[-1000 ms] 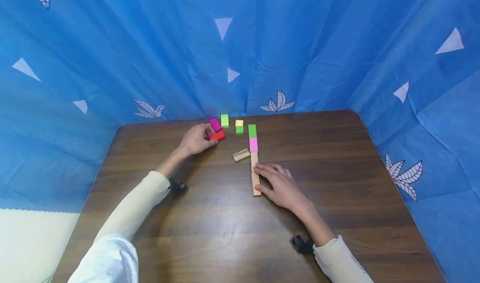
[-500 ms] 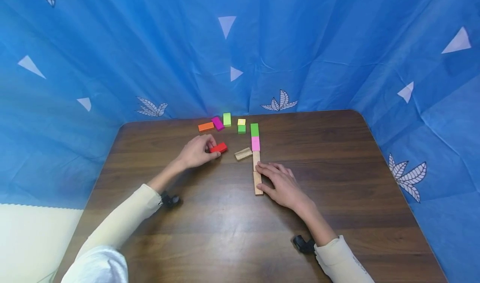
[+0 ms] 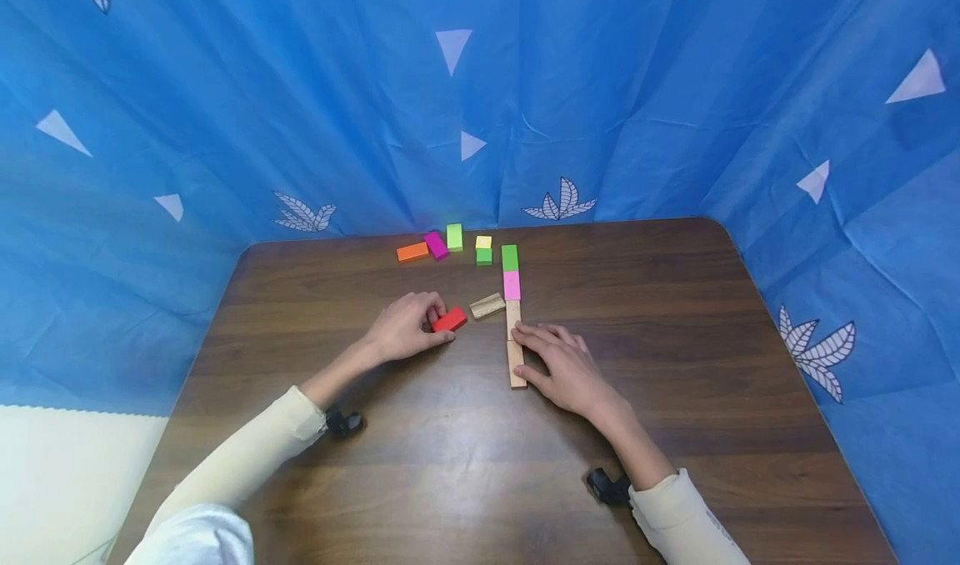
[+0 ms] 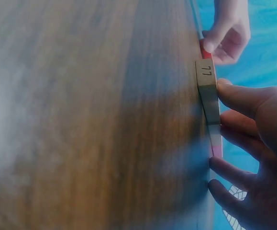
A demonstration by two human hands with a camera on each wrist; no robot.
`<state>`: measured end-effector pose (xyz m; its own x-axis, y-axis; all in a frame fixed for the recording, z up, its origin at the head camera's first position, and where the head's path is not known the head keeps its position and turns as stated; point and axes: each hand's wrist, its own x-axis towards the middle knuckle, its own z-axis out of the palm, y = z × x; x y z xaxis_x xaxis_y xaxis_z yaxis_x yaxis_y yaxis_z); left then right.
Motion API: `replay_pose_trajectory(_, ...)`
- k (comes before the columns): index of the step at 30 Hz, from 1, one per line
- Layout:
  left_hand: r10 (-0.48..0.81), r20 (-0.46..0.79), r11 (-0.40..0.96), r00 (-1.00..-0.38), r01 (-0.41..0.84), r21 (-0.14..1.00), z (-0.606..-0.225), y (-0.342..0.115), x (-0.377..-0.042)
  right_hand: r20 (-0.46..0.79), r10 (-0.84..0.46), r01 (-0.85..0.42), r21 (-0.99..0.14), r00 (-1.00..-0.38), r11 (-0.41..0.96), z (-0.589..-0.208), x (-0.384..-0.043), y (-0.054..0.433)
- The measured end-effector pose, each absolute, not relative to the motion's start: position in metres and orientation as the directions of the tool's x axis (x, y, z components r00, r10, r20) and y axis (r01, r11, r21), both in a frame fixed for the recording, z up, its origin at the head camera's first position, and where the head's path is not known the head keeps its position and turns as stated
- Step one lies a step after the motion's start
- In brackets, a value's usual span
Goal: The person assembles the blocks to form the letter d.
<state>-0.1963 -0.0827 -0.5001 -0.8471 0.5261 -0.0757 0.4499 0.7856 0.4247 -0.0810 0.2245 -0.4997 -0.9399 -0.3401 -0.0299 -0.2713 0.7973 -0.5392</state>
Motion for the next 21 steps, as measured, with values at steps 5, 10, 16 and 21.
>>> replay_pose_trajectory(5, 0.554, -0.055, 0.761, -0.831, 0.479, 0.438, -0.5023, -0.0807, -0.1932, -0.030, -0.336, -0.267, -0.544, -0.941, 0.795, -0.4993, -0.0807, 0.2251)
replay_pose_trajectory(10, 0.577, -0.035, 0.735, -0.816, 0.500, 0.458, -0.5029, -0.0795, -0.1927, -0.038, -0.336, -0.261, -0.552, -0.941, 0.792, -0.4989, -0.0804, 0.2249)
replay_pose_trajectory(16, 0.595, -0.023, 0.711, -0.803, 0.513, 0.481, -0.5033, -0.0771, -0.1929, -0.060, -0.333, -0.245, -0.557, -0.941, 0.794, -0.4978, -0.0804, 0.2243)
replay_pose_trajectory(21, 0.595, -0.028, 0.712, -0.803, 0.511, 0.481, -0.5032, -0.0753, -0.1931, -0.062, -0.335, -0.249, -0.549, -0.940, 0.798, -0.4974, -0.0806, 0.2240)
